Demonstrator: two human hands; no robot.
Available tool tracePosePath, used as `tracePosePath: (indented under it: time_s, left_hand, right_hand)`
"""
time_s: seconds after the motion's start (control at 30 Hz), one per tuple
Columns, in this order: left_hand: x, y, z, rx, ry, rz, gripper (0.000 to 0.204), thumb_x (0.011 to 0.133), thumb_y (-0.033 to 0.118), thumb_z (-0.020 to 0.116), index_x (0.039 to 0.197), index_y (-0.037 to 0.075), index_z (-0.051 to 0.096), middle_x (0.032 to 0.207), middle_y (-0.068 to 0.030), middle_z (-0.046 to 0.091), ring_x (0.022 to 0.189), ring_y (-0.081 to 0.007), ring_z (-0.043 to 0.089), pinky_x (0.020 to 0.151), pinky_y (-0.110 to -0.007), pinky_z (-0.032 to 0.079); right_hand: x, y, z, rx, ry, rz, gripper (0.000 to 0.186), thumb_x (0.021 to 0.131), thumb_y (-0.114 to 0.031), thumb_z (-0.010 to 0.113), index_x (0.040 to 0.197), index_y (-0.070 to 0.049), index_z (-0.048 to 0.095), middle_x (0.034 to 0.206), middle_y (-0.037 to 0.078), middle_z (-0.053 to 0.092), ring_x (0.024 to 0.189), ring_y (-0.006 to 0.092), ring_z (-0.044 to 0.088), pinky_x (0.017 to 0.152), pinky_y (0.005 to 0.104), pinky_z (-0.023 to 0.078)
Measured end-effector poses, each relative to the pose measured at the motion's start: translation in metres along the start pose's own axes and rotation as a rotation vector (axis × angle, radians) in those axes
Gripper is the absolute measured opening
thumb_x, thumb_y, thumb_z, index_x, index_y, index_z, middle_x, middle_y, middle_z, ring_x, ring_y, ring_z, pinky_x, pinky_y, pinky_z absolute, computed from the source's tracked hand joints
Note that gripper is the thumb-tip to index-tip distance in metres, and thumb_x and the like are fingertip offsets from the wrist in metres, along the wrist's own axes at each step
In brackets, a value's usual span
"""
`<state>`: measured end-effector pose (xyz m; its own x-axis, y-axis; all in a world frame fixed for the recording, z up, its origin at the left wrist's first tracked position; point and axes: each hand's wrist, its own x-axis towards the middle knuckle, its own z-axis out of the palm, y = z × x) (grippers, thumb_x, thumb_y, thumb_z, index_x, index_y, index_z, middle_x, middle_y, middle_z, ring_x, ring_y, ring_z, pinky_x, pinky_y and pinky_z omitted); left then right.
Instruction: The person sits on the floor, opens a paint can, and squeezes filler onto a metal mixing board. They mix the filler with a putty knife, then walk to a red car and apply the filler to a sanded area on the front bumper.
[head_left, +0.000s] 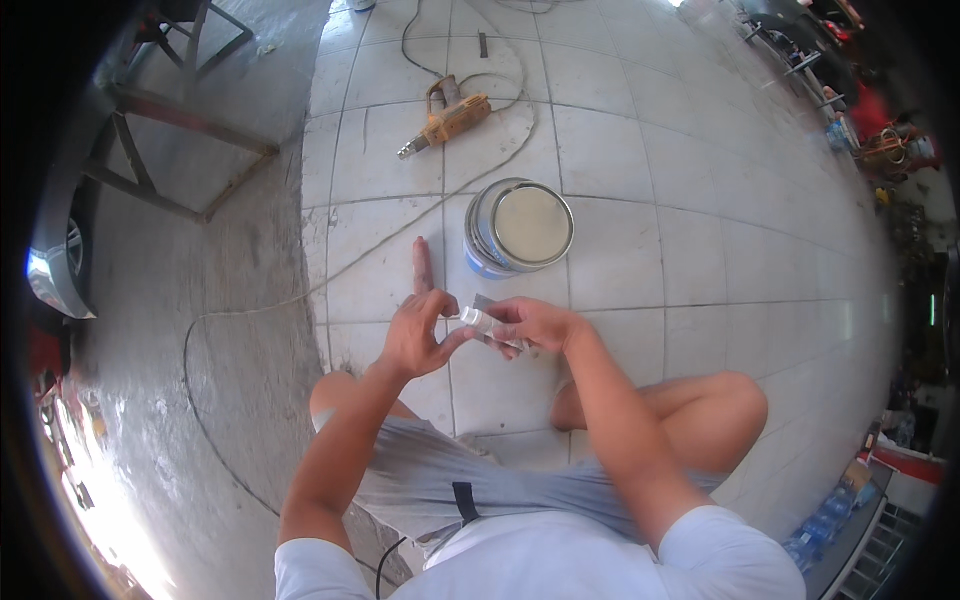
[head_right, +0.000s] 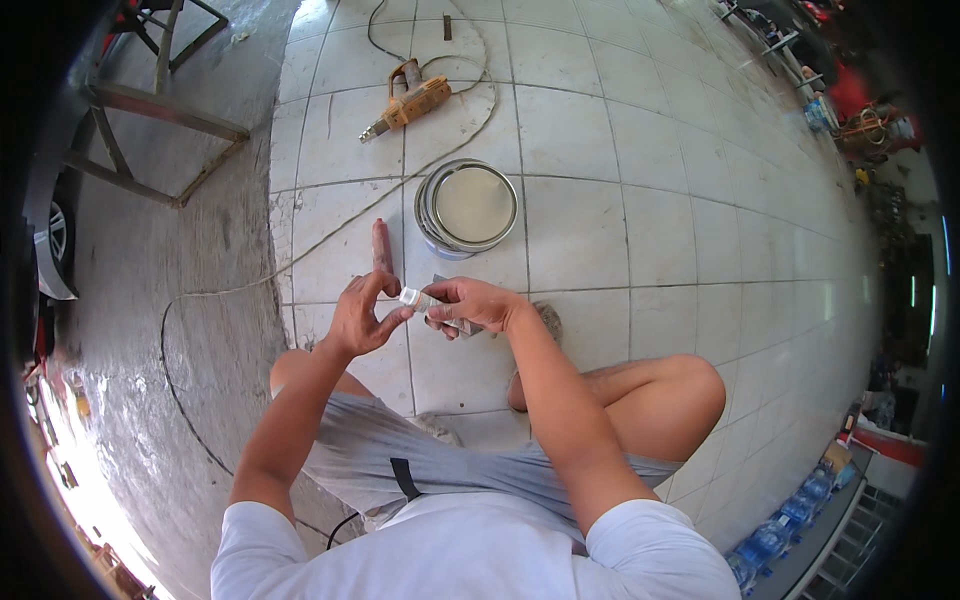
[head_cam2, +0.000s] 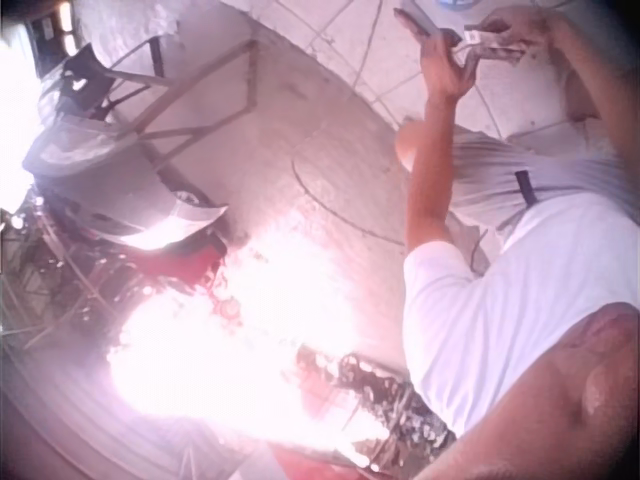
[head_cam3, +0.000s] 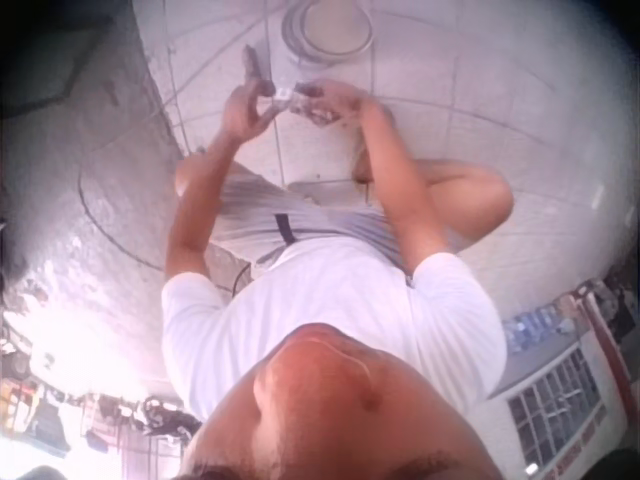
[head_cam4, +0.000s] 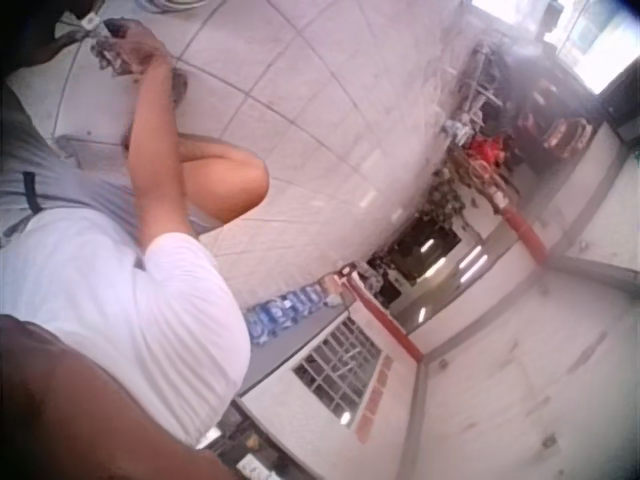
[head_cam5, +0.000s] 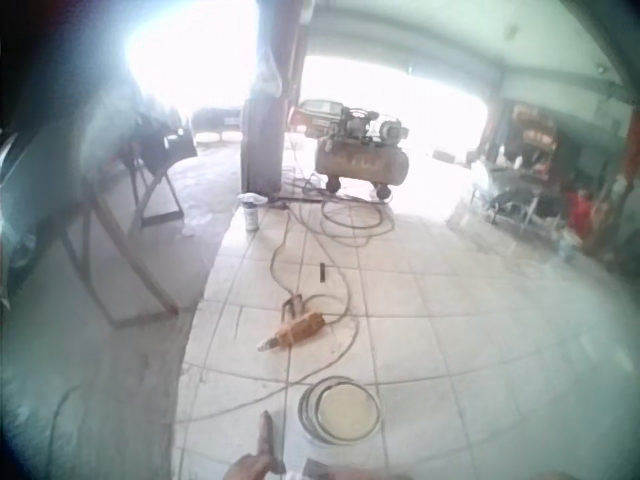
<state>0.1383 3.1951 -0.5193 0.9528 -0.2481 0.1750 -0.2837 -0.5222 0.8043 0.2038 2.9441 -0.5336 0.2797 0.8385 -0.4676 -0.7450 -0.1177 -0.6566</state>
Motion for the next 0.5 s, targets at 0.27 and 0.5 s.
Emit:
tracePosePath:
  time_s: [0.27, 0.5]
  left_hand:
    - [0.017, 0.039, -0.03, -0.027, -0.02, 0.558, 0.039, 0.088, 0.04, 0.075, 0.081, 0.006, 0.058, 0.087, -0.01, 0.061, 0.074, -0.0302, 0.06, 0.069, -0.041, 0.048]
    - [-0.009, 0.059, 0.025, -0.31, 0.134, -0.113, 0.058, 0.109, 0.04, 0.053, 0.066, 0.002, 0.049, 0.056, -0.014, 0.044, 0.047, -0.0237, 0.047, 0.049, -0.037, 0.04]
  right_hand:
    - [-0.036, -0.038, 0.058, -0.668, 0.005, -0.013, 0.035, 0.087, -0.029, 0.083, 0.109, -0.005, 0.07, 0.078, 0.002, 0.064, 0.062, 0.014, 0.055, 0.062, 0.0333, 0.049]
    - [-0.056, -0.044, 0.101, -1.403, 0.605, -0.066, 0.032, 0.081, -0.029, 0.085, 0.101, -0.009, 0.07, 0.09, 0.01, 0.074, 0.076, 0.0321, 0.07, 0.068, 0.045, 0.054]
